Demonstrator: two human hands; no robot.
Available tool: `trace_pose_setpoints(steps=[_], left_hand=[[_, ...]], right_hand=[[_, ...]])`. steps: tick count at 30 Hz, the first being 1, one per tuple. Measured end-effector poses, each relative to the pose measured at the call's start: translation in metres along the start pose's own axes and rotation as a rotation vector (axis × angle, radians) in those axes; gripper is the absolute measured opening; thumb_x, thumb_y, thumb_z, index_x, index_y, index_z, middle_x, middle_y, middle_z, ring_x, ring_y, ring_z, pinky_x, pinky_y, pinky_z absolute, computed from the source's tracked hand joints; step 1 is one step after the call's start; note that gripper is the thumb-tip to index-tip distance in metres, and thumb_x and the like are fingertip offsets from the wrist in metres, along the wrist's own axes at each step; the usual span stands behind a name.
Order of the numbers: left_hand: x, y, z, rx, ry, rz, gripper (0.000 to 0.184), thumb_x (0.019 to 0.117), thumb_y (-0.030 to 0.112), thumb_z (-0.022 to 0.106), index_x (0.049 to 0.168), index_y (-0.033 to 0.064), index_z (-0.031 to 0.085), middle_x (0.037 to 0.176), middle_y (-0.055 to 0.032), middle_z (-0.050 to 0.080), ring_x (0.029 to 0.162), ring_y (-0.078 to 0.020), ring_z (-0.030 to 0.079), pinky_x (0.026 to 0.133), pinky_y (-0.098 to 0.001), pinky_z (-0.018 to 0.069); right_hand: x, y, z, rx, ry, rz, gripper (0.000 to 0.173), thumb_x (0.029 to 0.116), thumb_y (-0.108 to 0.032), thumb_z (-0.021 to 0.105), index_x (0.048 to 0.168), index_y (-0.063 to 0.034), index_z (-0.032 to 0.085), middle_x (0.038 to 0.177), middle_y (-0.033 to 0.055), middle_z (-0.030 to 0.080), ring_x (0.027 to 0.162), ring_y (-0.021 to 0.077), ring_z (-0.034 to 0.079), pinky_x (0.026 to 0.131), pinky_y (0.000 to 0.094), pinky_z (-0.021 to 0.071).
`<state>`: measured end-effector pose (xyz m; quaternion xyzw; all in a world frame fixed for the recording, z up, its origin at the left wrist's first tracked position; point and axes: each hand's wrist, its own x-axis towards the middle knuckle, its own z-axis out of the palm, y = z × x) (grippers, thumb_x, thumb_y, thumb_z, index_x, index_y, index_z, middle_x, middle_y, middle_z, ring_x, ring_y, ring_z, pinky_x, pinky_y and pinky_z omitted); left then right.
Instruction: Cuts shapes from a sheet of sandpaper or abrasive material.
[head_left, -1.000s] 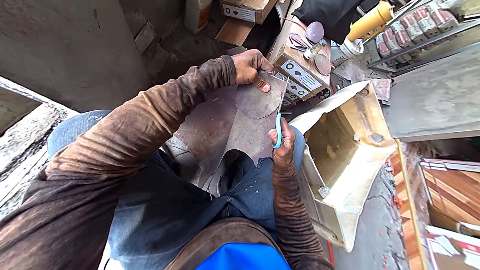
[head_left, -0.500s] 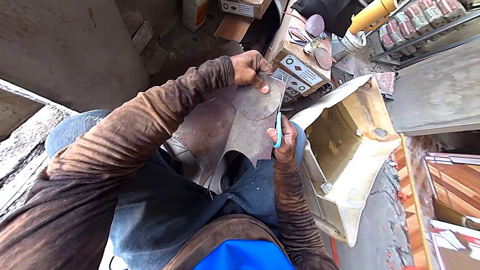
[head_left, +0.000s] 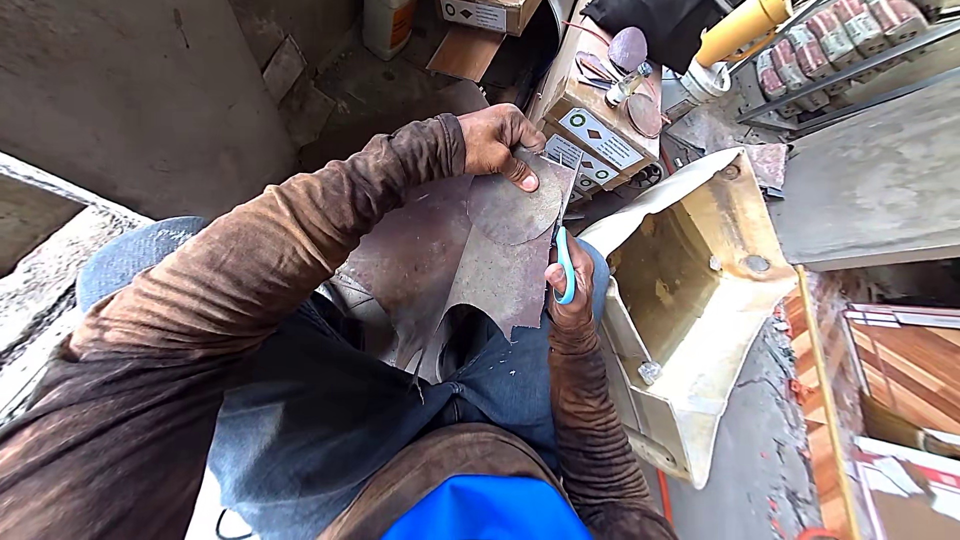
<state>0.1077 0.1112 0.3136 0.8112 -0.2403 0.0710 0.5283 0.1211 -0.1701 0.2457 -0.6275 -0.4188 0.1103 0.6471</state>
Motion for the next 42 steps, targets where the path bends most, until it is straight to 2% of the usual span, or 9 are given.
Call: trace_pose_setpoints(steps=[3,6,10,12,21,24,27,37,42], left_hand=[[-0.003,0.001,0.000,-0.045,0.021,0.013,0.020,0.0851,0.014,0.081,0.075,0.0090,0.065,0.066,0.0028,0.063,0.059,-0.0022,0.057,0.056,-0.0203,0.0466],[-0.006,-0.001,0.000,-0.069,0.025,0.023,0.018,0.0842,0.011,0.082,0.075,0.0085,0.067,0.066,0.0032,0.063,0.059,-0.0018,0.057,0.056,-0.0198,0.0467],[-0.008,0.000,0.001,-0.018,-0.010,0.020,0.020,0.0852,0.014,0.082,0.074,0.0088,0.065,0.065,0.0033,0.062,0.059,-0.0015,0.056,0.055,-0.0199,0.0452],[-0.008,0.002,0.003,-0.003,-0.020,0.025,0.020,0.0856,0.014,0.081,0.074,0.0090,0.065,0.065,0.0037,0.062,0.059,-0.0010,0.056,0.055,-0.0195,0.0451],[-0.007,0.002,0.005,-0.051,-0.044,0.061,0.018,0.0849,0.011,0.081,0.075,0.0079,0.066,0.066,0.0029,0.062,0.058,-0.0012,0.056,0.055,-0.0190,0.0454],[-0.006,0.003,0.006,-0.026,-0.056,0.032,0.020,0.0851,0.013,0.081,0.074,0.0081,0.066,0.064,0.0029,0.061,0.057,-0.0013,0.055,0.054,-0.0194,0.0443],[-0.002,0.003,0.011,0.001,-0.085,0.031,0.021,0.0862,0.016,0.081,0.074,0.0080,0.065,0.064,0.0025,0.061,0.058,-0.0018,0.055,0.054,-0.0207,0.0434],[-0.002,0.004,0.012,0.029,-0.122,0.001,0.022,0.0857,0.019,0.083,0.075,0.0083,0.067,0.064,0.0021,0.061,0.058,-0.0022,0.054,0.054,-0.0214,0.0429],[-0.004,0.006,0.018,0.029,-0.142,-0.041,0.023,0.0855,0.016,0.083,0.073,0.0075,0.065,0.064,0.0020,0.060,0.058,-0.0029,0.053,0.055,-0.0217,0.0426]], right_hand=[[-0.003,0.001,0.005,-0.011,0.050,-0.018,0.044,0.0894,-0.054,0.073,0.101,-0.0122,0.068,0.070,-0.0101,0.059,0.062,-0.0017,0.056,0.059,0.0181,0.0496],[-0.005,0.004,0.006,-0.024,0.047,-0.026,0.043,0.0910,-0.050,0.073,0.104,-0.0087,0.069,0.071,-0.0083,0.062,0.063,-0.0007,0.058,0.060,0.0190,0.0512],[0.000,0.003,-0.008,-0.068,-0.091,-0.006,0.052,0.0898,-0.060,0.069,0.110,-0.0123,0.066,0.075,-0.0137,0.062,0.066,-0.0060,0.056,0.063,0.0152,0.0493],[0.003,-0.002,-0.013,-0.080,-0.126,0.011,0.051,0.0882,-0.062,0.070,0.106,-0.0146,0.064,0.075,-0.0143,0.061,0.066,-0.0064,0.056,0.062,0.0149,0.0485],[-0.010,-0.002,-0.017,-0.106,-0.081,-0.002,0.049,0.0913,-0.049,0.074,0.110,-0.0035,0.067,0.076,-0.0053,0.067,0.061,0.0008,0.058,0.056,0.0197,0.0505],[-0.005,-0.003,-0.028,-0.142,-0.172,0.018,0.056,0.0918,-0.057,0.069,0.111,-0.0045,0.065,0.075,-0.0052,0.065,0.060,0.0026,0.057,0.056,0.0220,0.0510],[0.000,-0.007,-0.033,-0.122,-0.221,0.058,0.059,0.0881,-0.067,0.067,0.108,-0.0114,0.064,0.073,-0.0078,0.063,0.060,0.0029,0.058,0.056,0.0228,0.0524],[-0.009,-0.005,-0.039,-0.140,-0.207,0.039,0.050,0.0921,-0.051,0.072,0.108,-0.0035,0.067,0.073,-0.0028,0.064,0.060,0.0050,0.057,0.056,0.0235,0.0506],[-0.005,-0.008,-0.056,-0.149,-0.329,0.135,0.060,0.0907,-0.059,0.070,0.110,-0.0021,0.065,0.070,-0.0016,0.064,0.059,0.0073,0.059,0.057,0.0258,0.0516]])
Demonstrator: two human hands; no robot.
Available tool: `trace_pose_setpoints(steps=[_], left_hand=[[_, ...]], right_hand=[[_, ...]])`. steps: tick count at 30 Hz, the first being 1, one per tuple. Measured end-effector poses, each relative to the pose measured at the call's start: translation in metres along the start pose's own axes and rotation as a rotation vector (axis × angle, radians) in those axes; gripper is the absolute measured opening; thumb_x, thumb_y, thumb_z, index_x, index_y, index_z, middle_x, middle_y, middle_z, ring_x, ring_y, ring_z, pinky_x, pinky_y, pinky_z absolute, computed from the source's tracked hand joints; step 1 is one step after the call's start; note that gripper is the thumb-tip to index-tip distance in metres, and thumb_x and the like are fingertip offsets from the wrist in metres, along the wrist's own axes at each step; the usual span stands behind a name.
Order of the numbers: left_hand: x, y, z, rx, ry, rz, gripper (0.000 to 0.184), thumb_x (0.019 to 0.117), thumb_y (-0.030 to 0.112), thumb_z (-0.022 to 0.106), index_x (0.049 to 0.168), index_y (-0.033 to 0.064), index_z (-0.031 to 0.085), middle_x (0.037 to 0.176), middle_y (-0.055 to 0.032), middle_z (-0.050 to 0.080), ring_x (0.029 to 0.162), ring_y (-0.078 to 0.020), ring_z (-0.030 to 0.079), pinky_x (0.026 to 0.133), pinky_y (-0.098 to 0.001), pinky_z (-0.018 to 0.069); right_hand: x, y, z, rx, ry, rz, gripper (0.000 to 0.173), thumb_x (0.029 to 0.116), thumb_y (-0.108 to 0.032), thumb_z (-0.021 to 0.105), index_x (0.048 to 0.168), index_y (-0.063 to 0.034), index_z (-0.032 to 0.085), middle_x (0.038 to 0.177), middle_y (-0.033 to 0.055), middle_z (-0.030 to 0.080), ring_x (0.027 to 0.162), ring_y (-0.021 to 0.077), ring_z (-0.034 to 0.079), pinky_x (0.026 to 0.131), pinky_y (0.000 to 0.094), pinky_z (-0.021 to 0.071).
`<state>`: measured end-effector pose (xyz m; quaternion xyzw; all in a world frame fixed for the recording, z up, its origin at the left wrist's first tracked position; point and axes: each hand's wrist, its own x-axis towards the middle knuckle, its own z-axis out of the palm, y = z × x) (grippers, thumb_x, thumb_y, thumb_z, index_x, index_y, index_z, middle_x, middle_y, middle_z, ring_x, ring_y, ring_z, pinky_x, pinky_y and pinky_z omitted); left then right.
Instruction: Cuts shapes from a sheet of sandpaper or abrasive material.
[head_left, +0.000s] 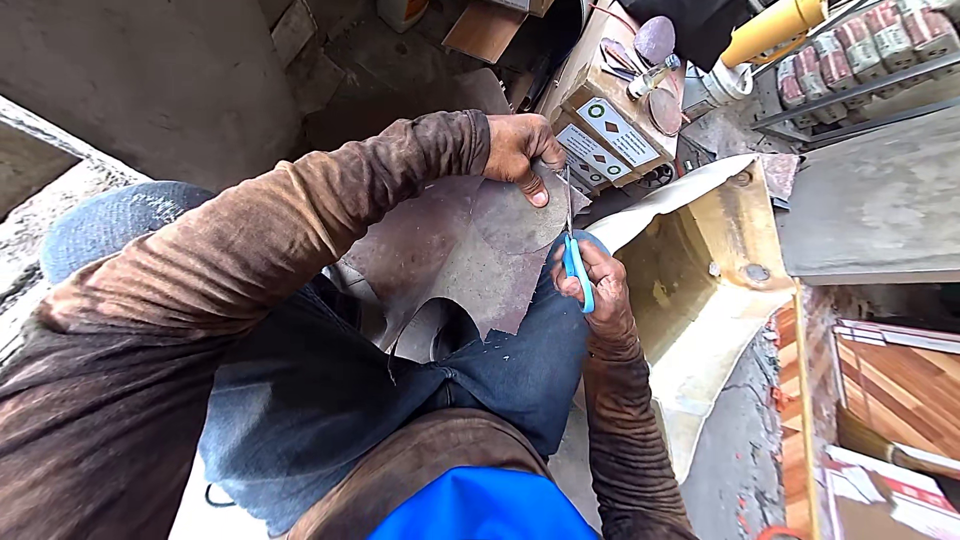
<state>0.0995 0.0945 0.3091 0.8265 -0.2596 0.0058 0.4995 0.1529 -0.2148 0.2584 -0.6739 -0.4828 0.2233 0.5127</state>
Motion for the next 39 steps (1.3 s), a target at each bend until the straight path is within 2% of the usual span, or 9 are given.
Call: trace_pose_setpoints(steps=[5,16,18,20,24,26,28,33,39], left_hand=[[0.003,-0.003,0.008,-0.008,0.006,0.038,0.025,0.0857,0.017,0.082,0.073,0.0074,0.064,0.063,0.0016,0.059,0.057,-0.0030,0.053,0.054,-0.0222,0.0415],[0.004,-0.006,0.006,0.012,0.032,0.012,0.023,0.0835,0.018,0.084,0.076,0.0083,0.065,0.065,0.0023,0.059,0.058,-0.0035,0.052,0.055,-0.0231,0.0417],[0.004,-0.006,0.009,-0.020,0.069,-0.033,0.022,0.0802,0.016,0.087,0.082,0.0068,0.068,0.070,0.0006,0.064,0.063,-0.0052,0.057,0.060,-0.0241,0.0466],[0.005,-0.001,0.012,-0.056,0.105,-0.149,0.033,0.0756,0.014,0.091,0.097,0.0028,0.068,0.079,-0.0041,0.069,0.070,-0.0100,0.064,0.068,-0.0279,0.0542],[0.009,0.003,0.012,-0.095,0.106,-0.327,0.093,0.0693,0.014,0.096,0.147,0.0051,0.045,0.092,-0.0129,0.073,0.079,-0.0195,0.071,0.079,-0.0359,0.0602],[0.011,0.002,0.011,-0.115,0.084,-0.300,0.121,0.0680,0.014,0.096,0.163,0.0047,0.022,0.093,-0.0148,0.073,0.077,-0.0177,0.069,0.078,-0.0317,0.0596],[0.010,0.003,0.011,-0.134,0.087,-0.259,0.126,0.0665,0.013,0.097,0.164,0.0035,0.017,0.094,-0.0140,0.073,0.078,-0.0150,0.069,0.077,-0.0283,0.0593],[0.008,0.009,0.011,-0.110,0.081,-0.184,0.123,0.0674,0.016,0.096,0.163,0.0032,0.020,0.070,-0.0053,0.063,0.056,-0.0084,0.055,0.061,-0.0217,0.0525],[0.004,0.011,0.006,-0.120,0.069,-0.170,0.120,0.0681,0.013,0.096,0.163,0.0041,0.022,0.077,-0.0064,0.068,0.061,-0.0081,0.061,0.064,-0.0214,0.0552]], right_hand=[[0.000,0.001,0.007,0.132,-0.002,-0.027,0.055,0.0916,-0.065,0.064,0.100,-0.0107,0.064,0.069,-0.0034,0.062,0.060,0.0084,0.060,0.060,0.0268,0.0532],[-0.006,0.003,0.008,0.049,0.080,-0.033,0.048,0.0930,-0.048,0.072,0.108,-0.0028,0.068,0.070,-0.0021,0.064,0.058,0.0054,0.057,0.055,0.0241,0.0508],[-0.007,0.004,0.006,0.055,0.086,-0.027,0.046,0.0931,-0.046,0.073,0.108,-0.0025,0.068,0.070,-0.0022,0.064,0.057,0.0051,0.057,0.055,0.0237,0.0509],[-0.009,0.004,0.005,0.079,0.080,-0.017,0.045,0.0935,-0.045,0.073,0.108,-0.0027,0.068,0.071,-0.0025,0.065,0.058,0.0045,0.058,0.055,0.0232,0.0510],[-0.012,0.008,0.003,0.098,0.052,-0.021,0.046,0.0942,-0.045,0.072,0.110,-0.0019,0.068,0.071,-0.0023,0.065,0.058,0.0044,0.058,0.056,0.0231,0.0508],[-0.011,0.006,0.001,0.093,0.020,-0.006,0.050,0.0931,-0.048,0.072,0.111,-0.0014,0.067,0.072,-0.0017,0.066,0.059,0.0050,0.059,0.057,0.0237,0.0522],[-0.009,0.003,-0.003,0.087,-0.026,0.006,0.054,0.0915,-0.054,0.072,0.109,-0.0024,0.066,0.071,-0.0010,0.065,0.060,0.0074,0.060,0.058,0.0261,0.0534],[0.000,-0.004,-0.004,0.163,-0.096,-0.037,0.054,0.0900,-0.063,0.068,0.101,-0.0102,0.064,0.069,-0.0020,0.063,0.063,0.0110,0.063,0.064,0.0305,0.0558],[-0.004,-0.007,0.003,0.125,-0.028,-0.041,0.047,0.0933,-0.051,0.071,0.105,-0.0056,0.067,0.071,-0.0013,0.064,0.062,0.0084,0.060,0.061,0.0277,0.0533]])
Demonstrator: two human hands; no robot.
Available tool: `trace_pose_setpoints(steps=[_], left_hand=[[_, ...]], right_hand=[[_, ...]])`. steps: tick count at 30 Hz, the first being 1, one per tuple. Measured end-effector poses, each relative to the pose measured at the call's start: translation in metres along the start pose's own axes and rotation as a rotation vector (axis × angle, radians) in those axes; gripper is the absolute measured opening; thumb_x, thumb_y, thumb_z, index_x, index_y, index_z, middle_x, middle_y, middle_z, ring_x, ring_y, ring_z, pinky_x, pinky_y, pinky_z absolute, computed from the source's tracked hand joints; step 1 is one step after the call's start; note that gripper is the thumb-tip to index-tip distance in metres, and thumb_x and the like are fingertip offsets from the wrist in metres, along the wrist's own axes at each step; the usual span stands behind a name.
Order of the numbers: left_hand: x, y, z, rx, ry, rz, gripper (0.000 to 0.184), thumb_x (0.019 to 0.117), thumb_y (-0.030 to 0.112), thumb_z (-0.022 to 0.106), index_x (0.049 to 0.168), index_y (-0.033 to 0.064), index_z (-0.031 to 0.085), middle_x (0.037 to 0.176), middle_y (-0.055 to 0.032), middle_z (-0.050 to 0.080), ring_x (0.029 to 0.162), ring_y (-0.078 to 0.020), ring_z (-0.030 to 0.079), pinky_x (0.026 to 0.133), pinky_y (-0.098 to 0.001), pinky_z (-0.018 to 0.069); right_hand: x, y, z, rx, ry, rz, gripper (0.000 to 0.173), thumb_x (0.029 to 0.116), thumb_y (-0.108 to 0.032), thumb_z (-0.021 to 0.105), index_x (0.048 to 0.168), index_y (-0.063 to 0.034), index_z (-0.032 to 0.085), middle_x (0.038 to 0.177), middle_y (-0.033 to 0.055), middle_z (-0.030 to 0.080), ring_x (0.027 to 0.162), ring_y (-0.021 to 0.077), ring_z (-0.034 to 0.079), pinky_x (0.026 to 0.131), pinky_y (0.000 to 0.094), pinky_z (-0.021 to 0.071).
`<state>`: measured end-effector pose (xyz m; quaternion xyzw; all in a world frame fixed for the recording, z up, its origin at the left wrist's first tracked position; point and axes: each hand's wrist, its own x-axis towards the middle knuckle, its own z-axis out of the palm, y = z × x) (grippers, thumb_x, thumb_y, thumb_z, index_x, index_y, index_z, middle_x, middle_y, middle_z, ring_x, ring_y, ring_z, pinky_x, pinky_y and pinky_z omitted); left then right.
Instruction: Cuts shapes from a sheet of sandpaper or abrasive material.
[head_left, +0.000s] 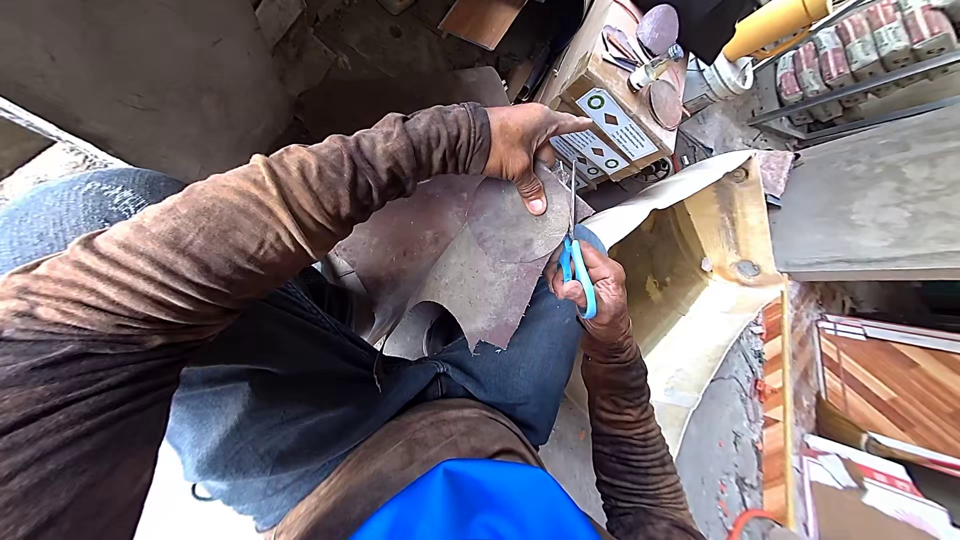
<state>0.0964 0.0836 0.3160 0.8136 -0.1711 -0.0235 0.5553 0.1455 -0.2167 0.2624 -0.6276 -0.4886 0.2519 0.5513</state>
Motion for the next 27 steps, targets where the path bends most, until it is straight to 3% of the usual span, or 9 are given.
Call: trace_pose_setpoints(steps=[3,6,8,11,17,22,27], left_hand=[[-0.001,0.000,0.000,0.000,-0.001,-0.024,0.122,0.0679,0.013,0.096,0.163,0.0036,0.021,0.072,-0.0049,0.065,0.058,-0.0072,0.059,0.062,-0.0209,0.0547],[0.001,0.000,0.001,0.010,-0.001,-0.043,0.123,0.0681,0.014,0.096,0.163,0.0028,0.019,0.075,-0.0061,0.066,0.059,-0.0076,0.060,0.064,-0.0208,0.0550],[0.002,0.003,0.002,0.016,-0.001,-0.054,0.124,0.0674,0.013,0.096,0.163,0.0028,0.019,0.079,-0.0081,0.068,0.061,-0.0086,0.060,0.065,-0.0216,0.0551],[0.003,0.008,0.005,0.046,0.002,-0.067,0.125,0.0681,0.015,0.096,0.164,0.0026,0.016,0.072,-0.0068,0.063,0.056,-0.0087,0.056,0.062,-0.0214,0.0529],[0.003,0.005,0.002,0.045,0.004,-0.076,0.126,0.0673,0.016,0.097,0.164,0.0026,0.016,0.078,-0.0085,0.066,0.062,-0.0099,0.060,0.067,-0.0233,0.0552],[0.003,0.005,0.004,0.039,-0.010,-0.077,0.126,0.0678,0.016,0.097,0.164,0.0028,0.016,0.071,-0.0060,0.063,0.058,-0.0087,0.057,0.063,-0.0221,0.0540],[0.007,0.011,0.009,0.043,-0.028,-0.091,0.128,0.0677,0.015,0.097,0.165,0.0040,0.013,0.073,-0.0072,0.065,0.060,-0.0092,0.060,0.065,-0.0226,0.0553]], right_hand=[[-0.002,0.001,-0.001,-0.044,0.019,0.008,0.046,0.0938,-0.046,0.072,0.109,-0.0026,0.067,0.073,-0.0007,0.066,0.060,0.0063,0.059,0.057,0.0249,0.0520],[-0.002,0.001,-0.005,-0.045,-0.004,0.042,0.050,0.0931,-0.050,0.072,0.108,-0.0029,0.067,0.072,-0.0011,0.065,0.060,0.0070,0.060,0.058,0.0257,0.0528],[0.002,-0.001,-0.009,-0.033,-0.047,0.070,0.053,0.0921,-0.056,0.069,0.105,-0.0051,0.066,0.070,-0.0009,0.064,0.060,0.0093,0.061,0.060,0.0281,0.0540],[0.007,-0.003,-0.010,0.007,-0.057,0.065,0.054,0.0896,-0.064,0.068,0.097,-0.0104,0.065,0.068,-0.0014,0.063,0.060,0.0106,0.062,0.061,0.0287,0.0547],[0.005,-0.002,-0.010,-0.035,-0.014,0.050,0.051,0.0918,-0.055,0.071,0.106,-0.0058,0.067,0.070,-0.0018,0.064,0.060,0.0081,0.060,0.060,0.0273,0.0533],[-0.002,0.001,-0.006,-0.033,0.008,0.038,0.046,0.0946,-0.046,0.071,0.108,-0.0028,0.067,0.071,-0.0018,0.065,0.058,0.0051,0.058,0.056,0.0239,0.0513],[0.003,-0.002,-0.015,-0.007,-0.075,0.061,0.052,0.0914,-0.059,0.069,0.102,-0.0086,0.064,0.071,-0.0011,0.065,0.062,0.0109,0.064,0.062,0.0296,0.0563]])
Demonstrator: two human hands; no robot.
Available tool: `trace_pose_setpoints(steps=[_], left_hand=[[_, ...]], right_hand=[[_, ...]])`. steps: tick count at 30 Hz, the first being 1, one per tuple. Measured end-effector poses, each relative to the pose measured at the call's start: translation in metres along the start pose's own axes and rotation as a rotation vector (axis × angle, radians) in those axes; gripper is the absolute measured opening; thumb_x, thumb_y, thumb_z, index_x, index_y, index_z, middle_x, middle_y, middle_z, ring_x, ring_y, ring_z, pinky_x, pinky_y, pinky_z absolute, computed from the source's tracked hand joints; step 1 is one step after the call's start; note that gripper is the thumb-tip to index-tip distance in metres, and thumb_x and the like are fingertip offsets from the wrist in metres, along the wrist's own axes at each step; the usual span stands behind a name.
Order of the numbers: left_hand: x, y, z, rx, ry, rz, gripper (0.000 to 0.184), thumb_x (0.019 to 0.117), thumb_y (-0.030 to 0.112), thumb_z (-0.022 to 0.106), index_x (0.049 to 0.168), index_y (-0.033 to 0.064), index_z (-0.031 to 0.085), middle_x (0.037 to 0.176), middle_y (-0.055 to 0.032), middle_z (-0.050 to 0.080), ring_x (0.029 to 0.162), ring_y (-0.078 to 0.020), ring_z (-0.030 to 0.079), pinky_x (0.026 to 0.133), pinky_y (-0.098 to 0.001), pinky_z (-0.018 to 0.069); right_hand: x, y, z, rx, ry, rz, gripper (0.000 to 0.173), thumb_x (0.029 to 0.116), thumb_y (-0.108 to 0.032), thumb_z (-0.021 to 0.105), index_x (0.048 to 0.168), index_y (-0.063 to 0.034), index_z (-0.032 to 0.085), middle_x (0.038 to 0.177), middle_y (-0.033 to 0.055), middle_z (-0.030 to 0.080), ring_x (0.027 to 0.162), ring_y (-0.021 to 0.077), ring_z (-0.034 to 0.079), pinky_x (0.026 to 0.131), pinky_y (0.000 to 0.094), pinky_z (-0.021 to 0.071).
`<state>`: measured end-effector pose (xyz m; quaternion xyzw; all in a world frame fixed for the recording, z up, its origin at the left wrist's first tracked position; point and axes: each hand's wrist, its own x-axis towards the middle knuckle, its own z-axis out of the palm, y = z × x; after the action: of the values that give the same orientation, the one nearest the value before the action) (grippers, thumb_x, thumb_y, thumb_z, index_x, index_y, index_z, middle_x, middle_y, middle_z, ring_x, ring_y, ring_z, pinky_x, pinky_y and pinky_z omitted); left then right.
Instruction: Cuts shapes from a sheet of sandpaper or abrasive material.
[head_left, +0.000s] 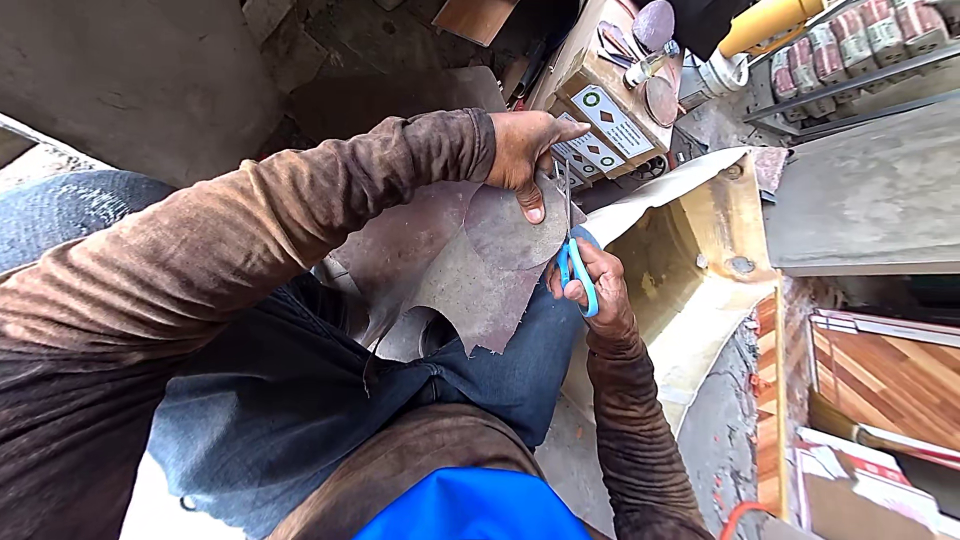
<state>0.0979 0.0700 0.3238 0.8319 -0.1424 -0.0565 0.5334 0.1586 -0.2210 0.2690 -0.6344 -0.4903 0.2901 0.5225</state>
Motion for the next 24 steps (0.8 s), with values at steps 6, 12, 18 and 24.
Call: trace_pose_setpoints(steps=[6,12,18,24], left_hand=[[0.001,0.002,0.001,-0.009,0.005,-0.008,0.131,0.0663,0.014,0.097,0.165,0.0053,0.012,0.083,-0.0110,0.069,0.067,-0.0111,0.063,0.069,-0.0239,0.0562],[0.001,0.001,0.001,0.002,0.003,-0.030,0.131,0.0658,0.016,0.098,0.165,0.0061,0.013,0.093,-0.0141,0.071,0.069,-0.0125,0.065,0.070,-0.0255,0.0577],[0.005,-0.003,0.004,0.018,0.006,-0.059,0.131,0.0656,0.016,0.098,0.165,0.0041,0.013,0.088,-0.0136,0.071,0.069,-0.0136,0.066,0.073,-0.0275,0.0583],[0.006,0.000,0.007,0.020,0.003,-0.030,0.129,0.0662,0.016,0.098,0.165,0.0048,0.016,0.109,-0.0205,0.070,0.076,-0.0170,0.068,0.074,-0.0292,0.0583]], right_hand=[[0.003,-0.004,0.000,0.042,0.016,-0.007,0.052,0.0915,-0.061,0.068,0.102,-0.0098,0.065,0.069,-0.0026,0.063,0.062,0.0091,0.062,0.062,0.0279,0.0548],[-0.003,-0.004,-0.001,0.007,0.057,-0.008,0.046,0.0930,-0.048,0.073,0.108,-0.0045,0.068,0.073,-0.0020,0.066,0.060,0.0048,0.059,0.057,0.0235,0.0518],[-0.003,-0.003,-0.004,-0.023,0.040,0.052,0.052,0.0912,-0.053,0.072,0.108,-0.0042,0.065,0.070,-0.0002,0.065,0.060,0.0087,0.061,0.059,0.0270,0.0542],[0.002,-0.004,-0.013,0.004,-0.033,0.051,0.059,0.0890,-0.064,0.069,0.103,-0.0068,0.065,0.069,0.0012,0.063,0.061,0.0138,0.062,0.062,0.0320,0.0562]])
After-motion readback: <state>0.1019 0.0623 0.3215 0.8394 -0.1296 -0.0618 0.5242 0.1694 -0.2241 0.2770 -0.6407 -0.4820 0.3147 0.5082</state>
